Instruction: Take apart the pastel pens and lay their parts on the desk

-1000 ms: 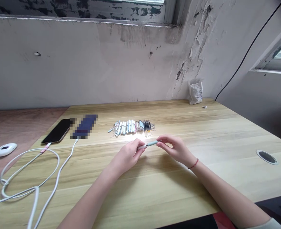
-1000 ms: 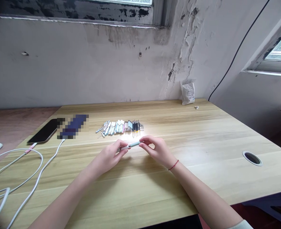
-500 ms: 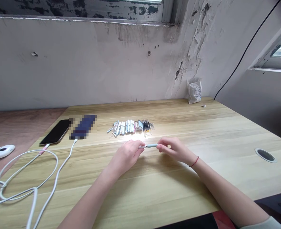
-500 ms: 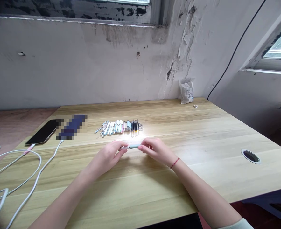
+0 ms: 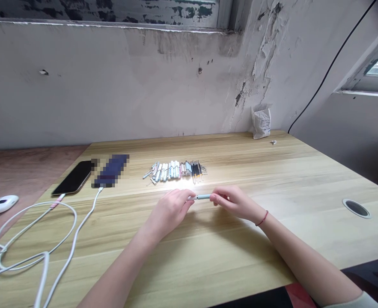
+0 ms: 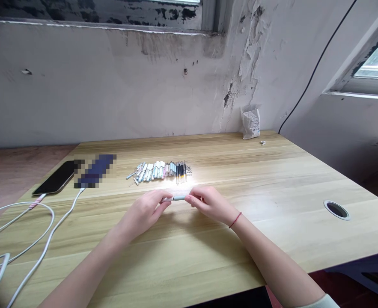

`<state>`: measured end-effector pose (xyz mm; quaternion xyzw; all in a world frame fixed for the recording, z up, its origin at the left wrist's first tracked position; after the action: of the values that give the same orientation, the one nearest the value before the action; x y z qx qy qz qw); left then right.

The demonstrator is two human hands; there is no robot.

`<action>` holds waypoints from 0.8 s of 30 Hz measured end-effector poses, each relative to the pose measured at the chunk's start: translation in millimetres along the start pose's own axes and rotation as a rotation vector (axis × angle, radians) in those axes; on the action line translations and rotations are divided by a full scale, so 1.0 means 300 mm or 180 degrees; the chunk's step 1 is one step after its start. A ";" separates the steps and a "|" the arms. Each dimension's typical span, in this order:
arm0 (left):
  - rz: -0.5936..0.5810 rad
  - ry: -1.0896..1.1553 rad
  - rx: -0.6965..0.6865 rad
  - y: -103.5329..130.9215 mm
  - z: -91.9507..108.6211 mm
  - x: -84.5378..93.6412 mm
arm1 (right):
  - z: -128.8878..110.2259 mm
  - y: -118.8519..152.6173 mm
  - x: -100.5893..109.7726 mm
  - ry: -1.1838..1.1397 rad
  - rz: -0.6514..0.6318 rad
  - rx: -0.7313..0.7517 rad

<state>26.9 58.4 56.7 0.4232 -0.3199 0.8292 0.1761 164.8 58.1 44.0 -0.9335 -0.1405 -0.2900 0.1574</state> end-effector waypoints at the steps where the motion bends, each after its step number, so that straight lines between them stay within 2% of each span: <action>1: 0.0001 -0.0021 0.0002 0.000 0.001 -0.001 | 0.003 0.000 -0.005 0.0024 -0.0056 -0.0019; 5: 0.0000 -0.0066 0.0016 0.002 0.004 -0.003 | -0.004 -0.001 0.006 -0.0209 0.0069 0.0063; 10: -0.0018 -0.0055 -0.0014 0.003 0.013 -0.004 | 0.001 0.000 -0.007 0.0000 -0.0054 0.0018; 14: 0.0016 -0.0051 -0.0010 0.001 0.014 -0.001 | -0.018 0.001 0.002 -0.0045 0.0075 0.0159; 18: 0.0024 -0.0081 -0.0038 0.000 0.017 -0.001 | -0.013 0.002 -0.013 0.0226 -0.0065 0.0107; 24: 0.0074 -0.0056 -0.0098 0.002 0.027 0.005 | -0.021 0.000 0.011 0.0315 0.0214 0.0319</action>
<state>30.5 52.5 61.2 0.4239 -0.3390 0.8225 0.1701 164.1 56.3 50.9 -0.9131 -0.1155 -0.3229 0.2204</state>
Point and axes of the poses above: each hand's wrist, its own y-axis away from the middle knuckle, its own x-axis out of the back of the hand, z = x × y, the point moved 9 cm from there along -y, towards the middle knuckle, and after that the axes turned 5 degrees about z, right-handed, at the moved point
